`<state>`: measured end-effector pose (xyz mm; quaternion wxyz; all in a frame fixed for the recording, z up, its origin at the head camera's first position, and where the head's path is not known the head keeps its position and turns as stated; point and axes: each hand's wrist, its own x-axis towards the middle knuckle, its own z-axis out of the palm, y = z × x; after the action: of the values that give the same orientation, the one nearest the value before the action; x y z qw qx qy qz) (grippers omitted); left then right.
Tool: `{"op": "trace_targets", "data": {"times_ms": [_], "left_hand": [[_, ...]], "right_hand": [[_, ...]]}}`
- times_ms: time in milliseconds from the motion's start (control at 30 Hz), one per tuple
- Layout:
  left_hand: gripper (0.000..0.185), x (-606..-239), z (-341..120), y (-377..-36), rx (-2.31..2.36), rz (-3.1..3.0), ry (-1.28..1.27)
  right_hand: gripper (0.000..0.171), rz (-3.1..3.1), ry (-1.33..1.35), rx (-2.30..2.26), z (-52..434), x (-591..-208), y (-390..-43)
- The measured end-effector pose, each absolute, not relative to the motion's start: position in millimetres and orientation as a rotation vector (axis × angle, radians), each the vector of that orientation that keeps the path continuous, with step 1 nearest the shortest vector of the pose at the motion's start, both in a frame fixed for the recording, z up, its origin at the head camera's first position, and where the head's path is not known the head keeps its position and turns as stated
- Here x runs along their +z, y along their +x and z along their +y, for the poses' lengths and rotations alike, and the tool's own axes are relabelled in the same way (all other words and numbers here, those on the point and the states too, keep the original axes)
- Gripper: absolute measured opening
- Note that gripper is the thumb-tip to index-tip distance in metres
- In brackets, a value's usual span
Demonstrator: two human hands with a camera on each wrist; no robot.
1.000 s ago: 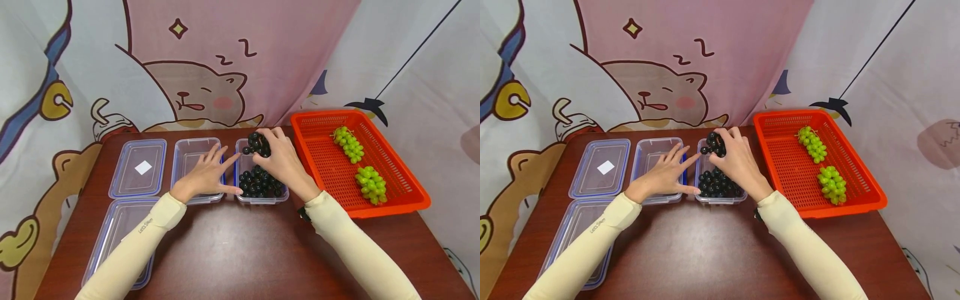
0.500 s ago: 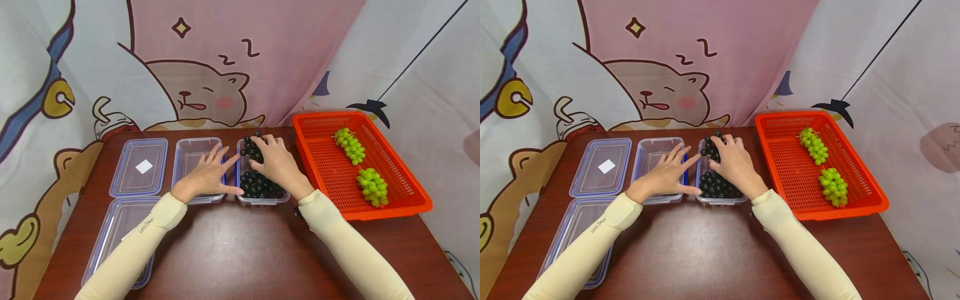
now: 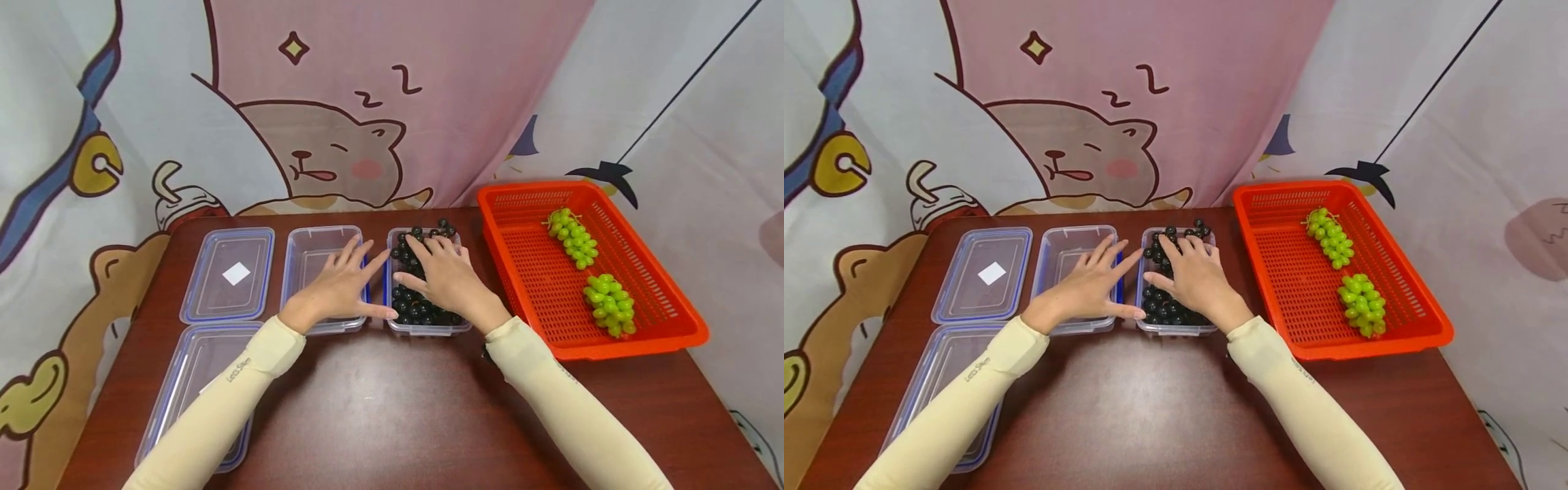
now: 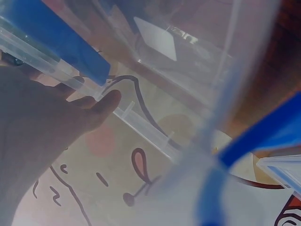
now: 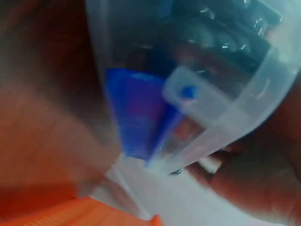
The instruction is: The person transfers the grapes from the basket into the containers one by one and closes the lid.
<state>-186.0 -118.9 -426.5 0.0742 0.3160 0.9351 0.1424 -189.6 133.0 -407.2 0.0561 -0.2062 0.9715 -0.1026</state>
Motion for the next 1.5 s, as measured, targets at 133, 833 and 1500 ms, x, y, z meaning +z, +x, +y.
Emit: {"op": "trace_targets", "data": {"times_ms": [133, 833, 1500], "left_hand": [[0.122, -427, -120, -185, 0.413, 2.814, 0.937], [0.122, -428, -115, -184, 0.395, 2.795, 0.943], [0.121, -430, -117, -184, 0.411, 2.815, 0.938]], "right_hand": [[0.082, 2.875, -0.608, -0.493, 136, -417, -189], [0.058, 2.975, -0.807, -0.498, 139, -428, -194], [0.079, 3.043, -0.654, -0.370, 122, -452, -192]]}}
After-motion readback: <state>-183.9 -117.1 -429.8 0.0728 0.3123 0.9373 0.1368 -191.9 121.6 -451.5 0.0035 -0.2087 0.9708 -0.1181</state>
